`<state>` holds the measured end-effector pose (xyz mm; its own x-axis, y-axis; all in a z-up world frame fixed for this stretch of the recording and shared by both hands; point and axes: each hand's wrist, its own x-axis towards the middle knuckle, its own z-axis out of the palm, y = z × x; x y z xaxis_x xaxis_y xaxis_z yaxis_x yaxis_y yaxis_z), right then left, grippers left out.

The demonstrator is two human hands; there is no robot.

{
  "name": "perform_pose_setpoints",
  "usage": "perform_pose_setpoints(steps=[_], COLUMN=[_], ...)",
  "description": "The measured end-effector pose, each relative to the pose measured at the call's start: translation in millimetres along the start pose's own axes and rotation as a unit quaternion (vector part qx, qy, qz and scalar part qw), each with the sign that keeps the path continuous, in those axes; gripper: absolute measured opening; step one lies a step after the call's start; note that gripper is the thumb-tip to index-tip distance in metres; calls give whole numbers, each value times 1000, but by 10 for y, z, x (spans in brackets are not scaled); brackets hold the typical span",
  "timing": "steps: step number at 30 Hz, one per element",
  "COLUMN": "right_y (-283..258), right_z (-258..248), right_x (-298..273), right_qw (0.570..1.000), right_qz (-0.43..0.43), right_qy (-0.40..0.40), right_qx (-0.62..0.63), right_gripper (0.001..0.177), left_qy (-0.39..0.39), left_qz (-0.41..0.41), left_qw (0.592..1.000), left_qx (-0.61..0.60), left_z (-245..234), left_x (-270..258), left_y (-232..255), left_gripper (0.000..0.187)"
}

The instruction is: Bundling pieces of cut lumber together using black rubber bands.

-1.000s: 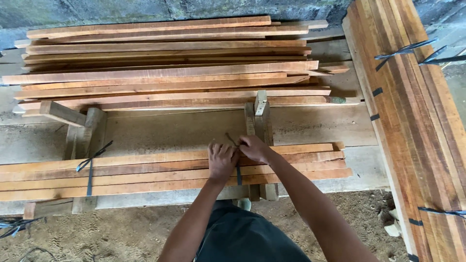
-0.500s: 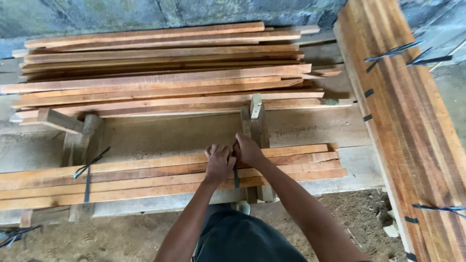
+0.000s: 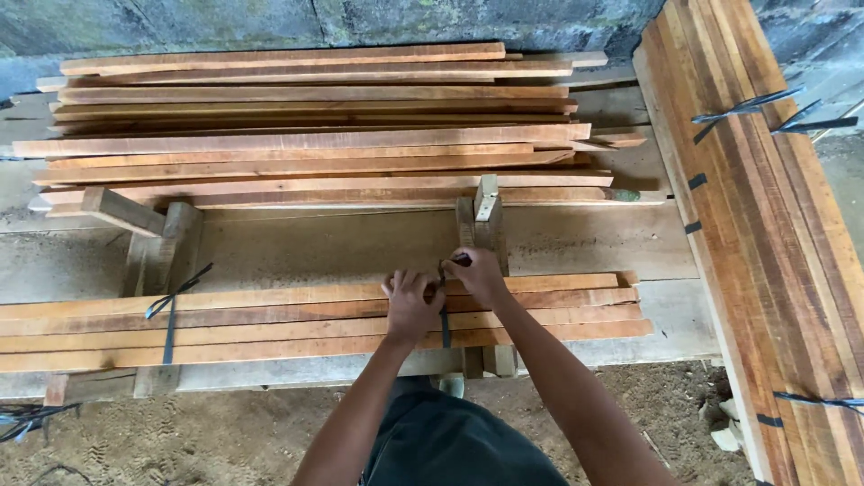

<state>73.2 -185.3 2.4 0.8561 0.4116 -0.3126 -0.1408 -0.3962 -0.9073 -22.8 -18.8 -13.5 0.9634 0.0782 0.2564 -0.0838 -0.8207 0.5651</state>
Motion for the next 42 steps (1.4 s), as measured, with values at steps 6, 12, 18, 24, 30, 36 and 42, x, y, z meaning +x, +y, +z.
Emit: perform_pose_setpoints(steps=[6,12,18,24,30,36,42], right_y=[146,215,114,324,789,569,1229], right_z=[13,41,100,243,461,519,823], right_x=[143,266,311,695,1186,1359,1739], right_qw=[996,992,991,947,907,944,893], right_qz=[-26,-19,39,147,254,316,364], right_qy=[22,18,-30,-17,63,51,205], right_qx=[87,126,124,286,330,77,169], right_gripper=[35,33,40,34,24,40,36], left_qy=[31,27,-7,-26,-38,-66,-66], left_qz=[-24,-41,-34,-30,-13,29,79], left_qw=[999,998,986,988,992,990,981], left_qx=[-36,-40,-166,-147,-122,-119,-163], left_z=[116,297,63,229,110,4,-179], left_x=[32,61,104,72,49,24,108], left_y=[-142,-300,-198,-311,-188,-111,22], left_gripper=[22,28,28,36,35,41,50])
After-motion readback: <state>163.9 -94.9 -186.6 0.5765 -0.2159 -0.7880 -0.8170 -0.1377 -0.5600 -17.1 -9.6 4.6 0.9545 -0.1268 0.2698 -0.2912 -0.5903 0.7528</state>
